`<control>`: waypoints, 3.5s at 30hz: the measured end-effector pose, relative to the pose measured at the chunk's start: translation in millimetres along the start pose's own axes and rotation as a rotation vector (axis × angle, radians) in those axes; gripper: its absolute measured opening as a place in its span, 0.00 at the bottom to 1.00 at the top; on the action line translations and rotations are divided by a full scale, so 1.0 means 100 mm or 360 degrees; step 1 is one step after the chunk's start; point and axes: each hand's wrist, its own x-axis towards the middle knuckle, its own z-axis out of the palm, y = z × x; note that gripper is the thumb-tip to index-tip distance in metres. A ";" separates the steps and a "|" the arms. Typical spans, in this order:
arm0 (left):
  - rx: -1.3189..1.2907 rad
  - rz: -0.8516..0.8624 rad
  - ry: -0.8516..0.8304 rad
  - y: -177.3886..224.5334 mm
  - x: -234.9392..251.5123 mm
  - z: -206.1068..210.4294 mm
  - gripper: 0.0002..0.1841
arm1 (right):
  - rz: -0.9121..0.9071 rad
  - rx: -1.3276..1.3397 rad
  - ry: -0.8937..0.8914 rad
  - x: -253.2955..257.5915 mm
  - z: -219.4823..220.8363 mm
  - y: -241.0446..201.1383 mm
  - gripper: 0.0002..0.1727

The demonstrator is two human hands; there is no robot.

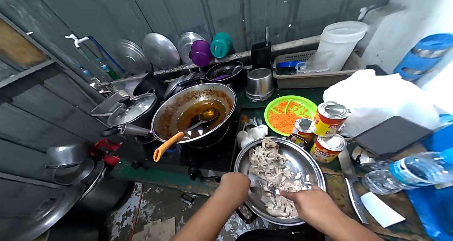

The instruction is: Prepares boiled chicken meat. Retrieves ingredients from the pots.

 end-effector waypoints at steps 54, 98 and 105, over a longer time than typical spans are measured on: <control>-0.0144 -0.0033 0.0007 0.45 0.22 0.13 0.16 | 0.0101 0.0001 -0.0097 -0.35 0.04 -0.01 0.28; 0.0077 -0.0036 -0.0051 0.30 0.15 0.10 0.15 | 0.0021 0.0089 -0.0060 -0.29 0.08 -0.03 0.29; 0.0323 0.0099 0.0041 0.31 0.03 0.27 0.15 | 0.0066 0.0144 -0.0099 -0.31 -0.21 0.03 0.26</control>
